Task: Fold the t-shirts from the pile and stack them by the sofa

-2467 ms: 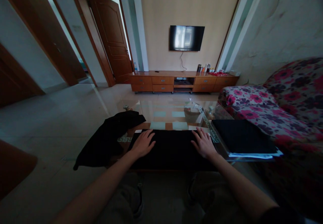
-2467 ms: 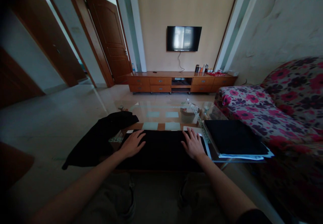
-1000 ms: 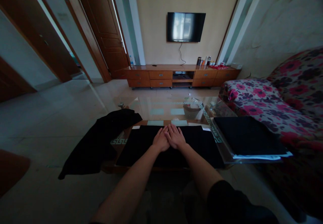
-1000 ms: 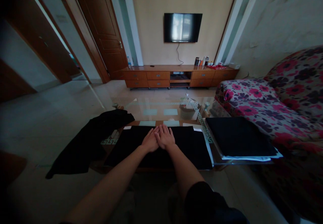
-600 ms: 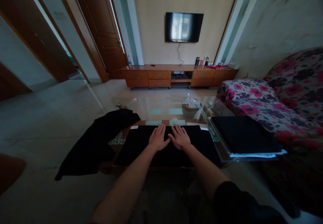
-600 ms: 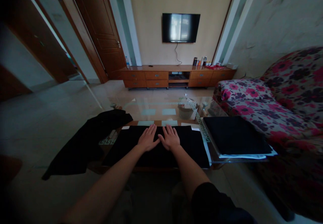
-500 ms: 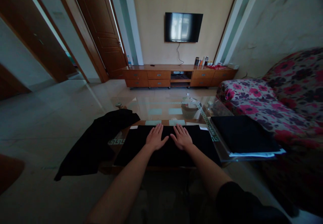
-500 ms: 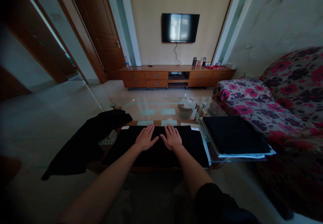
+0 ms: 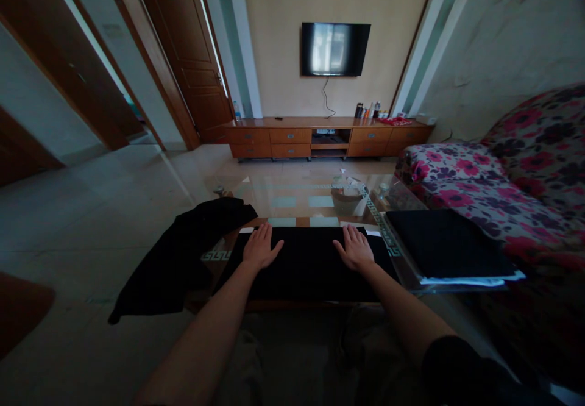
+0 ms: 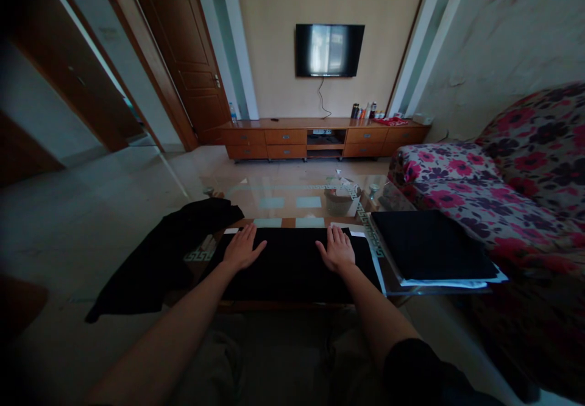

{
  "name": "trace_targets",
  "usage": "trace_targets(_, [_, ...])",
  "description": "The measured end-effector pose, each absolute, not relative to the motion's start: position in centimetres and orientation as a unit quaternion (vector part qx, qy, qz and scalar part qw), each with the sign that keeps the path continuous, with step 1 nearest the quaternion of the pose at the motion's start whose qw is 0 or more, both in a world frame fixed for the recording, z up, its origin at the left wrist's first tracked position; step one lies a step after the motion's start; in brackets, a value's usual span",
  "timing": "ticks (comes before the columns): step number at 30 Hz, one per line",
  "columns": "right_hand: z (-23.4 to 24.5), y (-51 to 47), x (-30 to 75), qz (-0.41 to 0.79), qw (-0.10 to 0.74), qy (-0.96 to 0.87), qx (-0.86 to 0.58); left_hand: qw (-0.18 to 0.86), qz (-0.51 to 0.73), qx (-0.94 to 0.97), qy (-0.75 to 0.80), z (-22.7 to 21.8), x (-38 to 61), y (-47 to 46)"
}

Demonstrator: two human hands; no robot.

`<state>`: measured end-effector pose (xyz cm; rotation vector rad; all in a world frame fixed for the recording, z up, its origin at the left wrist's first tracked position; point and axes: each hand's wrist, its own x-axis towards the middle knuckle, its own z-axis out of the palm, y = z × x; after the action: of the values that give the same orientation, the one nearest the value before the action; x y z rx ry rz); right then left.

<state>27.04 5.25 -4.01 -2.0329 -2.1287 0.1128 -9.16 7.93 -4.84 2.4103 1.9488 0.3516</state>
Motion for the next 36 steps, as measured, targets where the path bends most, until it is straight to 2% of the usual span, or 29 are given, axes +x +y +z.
trace_targets(8, [-4.2,5.6,29.1,0.019,0.069,-0.715,-0.695,-0.021,0.109,0.763,0.636,-5.3,-10.8,8.2])
trace_targets(15, [-4.7,6.0,29.4,0.013,0.078,-0.677,-0.732,-0.024,0.102,0.722,0.684,-5.1,-11.8,8.2])
trace_targets(22, [-2.8,5.7,28.0,-0.053,0.097,-0.663,-0.74,-0.1,0.182,0.742,0.637,-2.0,-9.3,7.2])
trace_targets(25, [-1.9,4.1,25.9,-0.075,0.114,-0.686,-0.715,-0.076,0.174,0.814,0.55,-1.1,-7.1,5.9])
trace_targets(28, [-2.0,2.0,23.9,-0.018,0.097,-0.716,-0.691,-0.015,0.145,0.859,0.491,-1.7,-5.3,4.3])
trace_targets(32, [-2.7,0.7,23.4,0.032,0.062,-0.742,-0.667,0.038,0.109,0.87,0.478,-3.0,-4.5,3.2])
trace_targets(36, [-2.3,1.8,24.1,0.04,0.045,-0.747,-0.662,0.034,0.115,0.861,0.494,-2.8,-3.9,3.6])
